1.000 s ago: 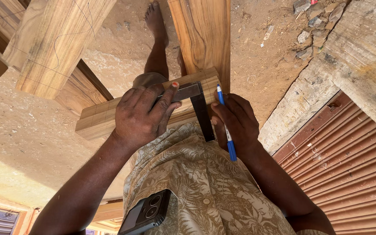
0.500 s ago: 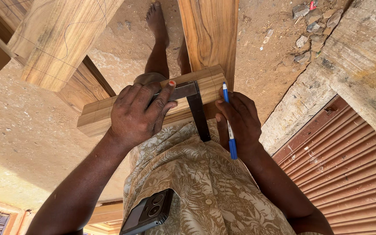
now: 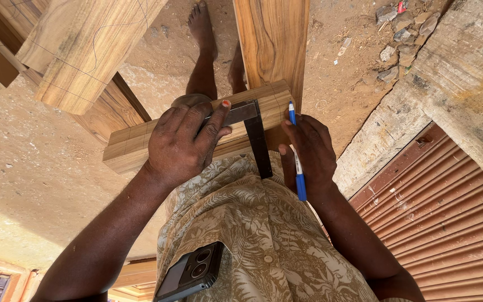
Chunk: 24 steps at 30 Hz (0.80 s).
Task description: The person uses a try square and a blue marker to draw straight lines on several small wooden planks. They repeatedly position the square on the wood and draw lines along its edge. At the end, they pick up a green electric planer.
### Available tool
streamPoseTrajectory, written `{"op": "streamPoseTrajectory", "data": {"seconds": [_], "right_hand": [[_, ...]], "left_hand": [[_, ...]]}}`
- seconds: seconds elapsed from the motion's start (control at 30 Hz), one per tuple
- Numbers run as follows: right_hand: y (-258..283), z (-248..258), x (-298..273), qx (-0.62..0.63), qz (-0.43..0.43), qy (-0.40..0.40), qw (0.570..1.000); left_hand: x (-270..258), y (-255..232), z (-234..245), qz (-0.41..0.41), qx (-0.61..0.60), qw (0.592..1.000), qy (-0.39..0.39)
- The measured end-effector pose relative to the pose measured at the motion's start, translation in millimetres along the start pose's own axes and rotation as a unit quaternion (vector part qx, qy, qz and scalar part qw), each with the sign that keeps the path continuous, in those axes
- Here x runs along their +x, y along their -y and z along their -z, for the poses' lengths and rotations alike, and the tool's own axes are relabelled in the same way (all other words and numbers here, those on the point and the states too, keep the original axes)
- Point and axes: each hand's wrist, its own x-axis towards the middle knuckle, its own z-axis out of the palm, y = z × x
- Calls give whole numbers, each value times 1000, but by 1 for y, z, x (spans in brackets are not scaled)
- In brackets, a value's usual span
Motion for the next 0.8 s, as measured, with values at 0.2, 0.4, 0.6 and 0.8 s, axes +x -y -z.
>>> {"op": "streamPoseTrajectory", "data": {"seconds": [0.2, 0.4, 0.6, 0.8], "right_hand": [[11, 7, 6, 157, -48, -41, 986], [14, 6, 10, 91, -10, -9, 996], [14, 18, -10, 53, -7, 82, 995], [10, 12, 1, 94, 0, -16, 995]], "left_hand": [[-1, 1, 1, -4, 8, 1000, 3], [-1, 1, 4, -11, 20, 1000, 11], [0, 2, 2, -10, 12, 1000, 5], [1, 1, 2, -7, 5, 1000, 1]]}}
